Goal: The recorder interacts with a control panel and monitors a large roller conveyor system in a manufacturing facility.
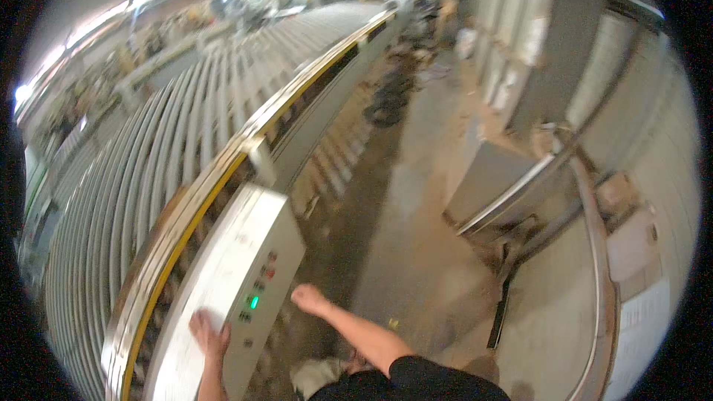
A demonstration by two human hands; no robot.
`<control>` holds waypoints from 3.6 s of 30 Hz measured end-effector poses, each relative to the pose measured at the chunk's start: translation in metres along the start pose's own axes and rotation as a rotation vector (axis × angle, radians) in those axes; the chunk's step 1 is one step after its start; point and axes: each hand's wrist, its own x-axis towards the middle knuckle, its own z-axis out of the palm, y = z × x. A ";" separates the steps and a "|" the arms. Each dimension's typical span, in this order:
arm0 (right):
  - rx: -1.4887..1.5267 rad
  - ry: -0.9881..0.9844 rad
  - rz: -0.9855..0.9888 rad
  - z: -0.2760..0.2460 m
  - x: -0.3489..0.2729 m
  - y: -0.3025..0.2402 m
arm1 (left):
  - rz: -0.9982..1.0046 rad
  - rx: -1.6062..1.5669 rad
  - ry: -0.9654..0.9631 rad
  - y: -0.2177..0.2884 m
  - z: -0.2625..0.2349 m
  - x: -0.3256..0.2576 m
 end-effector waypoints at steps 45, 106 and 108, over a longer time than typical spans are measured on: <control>-0.778 -0.276 0.028 0.055 0.094 -0.072 | 0.014 -0.039 -0.158 0.017 -0.051 0.046; -0.456 -0.350 0.252 0.042 0.107 -0.077 | -0.046 -0.123 -0.317 0.010 -0.074 0.058; -0.460 -0.358 0.261 0.041 0.107 -0.080 | -0.049 -0.129 -0.324 0.009 -0.074 0.058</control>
